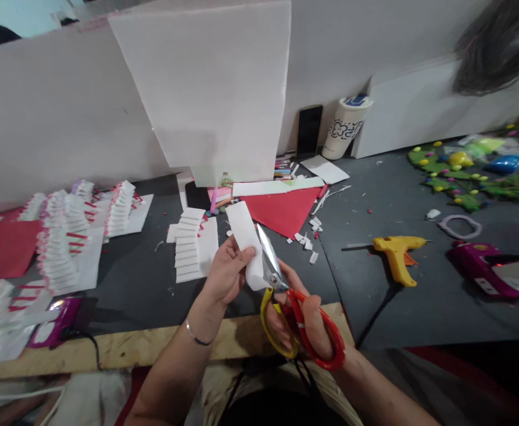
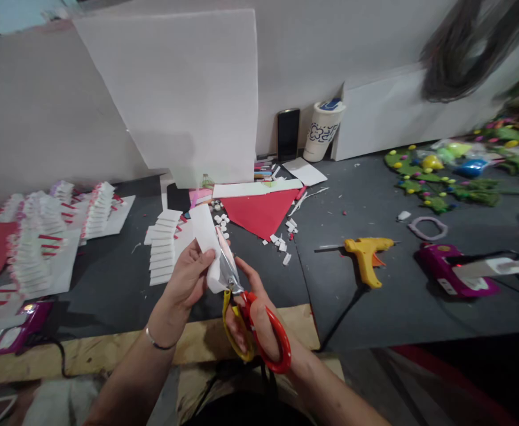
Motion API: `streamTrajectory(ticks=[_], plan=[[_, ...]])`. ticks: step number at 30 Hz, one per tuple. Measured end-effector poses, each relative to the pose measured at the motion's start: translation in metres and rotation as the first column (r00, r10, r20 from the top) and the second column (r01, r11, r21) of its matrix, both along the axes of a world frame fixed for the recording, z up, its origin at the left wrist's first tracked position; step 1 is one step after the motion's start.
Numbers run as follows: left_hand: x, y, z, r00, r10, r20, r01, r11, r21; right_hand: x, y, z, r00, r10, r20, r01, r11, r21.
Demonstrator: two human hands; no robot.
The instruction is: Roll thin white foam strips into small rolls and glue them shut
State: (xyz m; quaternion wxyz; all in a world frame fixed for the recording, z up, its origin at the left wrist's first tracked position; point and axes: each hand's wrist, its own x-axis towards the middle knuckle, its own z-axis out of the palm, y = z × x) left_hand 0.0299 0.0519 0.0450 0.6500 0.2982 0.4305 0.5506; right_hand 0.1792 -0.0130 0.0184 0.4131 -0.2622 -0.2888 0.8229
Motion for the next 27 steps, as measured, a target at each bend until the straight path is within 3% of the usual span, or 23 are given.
streamTrajectory(ticks=[14, 20, 27], plan=[[-0.004, -0.004, 0.005, 0.998, -0.066, -0.004, 0.066, 0.998, -0.015, -0.003, -0.008, -0.004, 0.999, -0.031, -0.026, 0.032, 0.999, 0.022], [-0.005, -0.005, 0.005, 0.987, -0.161, -0.01, 0.159, 0.984, -0.08, -0.002, -0.002, -0.004, 0.998, -0.047, -0.034, 0.049, 0.997, 0.056], [0.0, -0.007, 0.001, 0.99, -0.136, 0.04, 0.14, 0.986, -0.095, -0.01, 0.0, 0.006, 0.991, -0.128, -0.035, 0.126, 0.991, -0.035]])
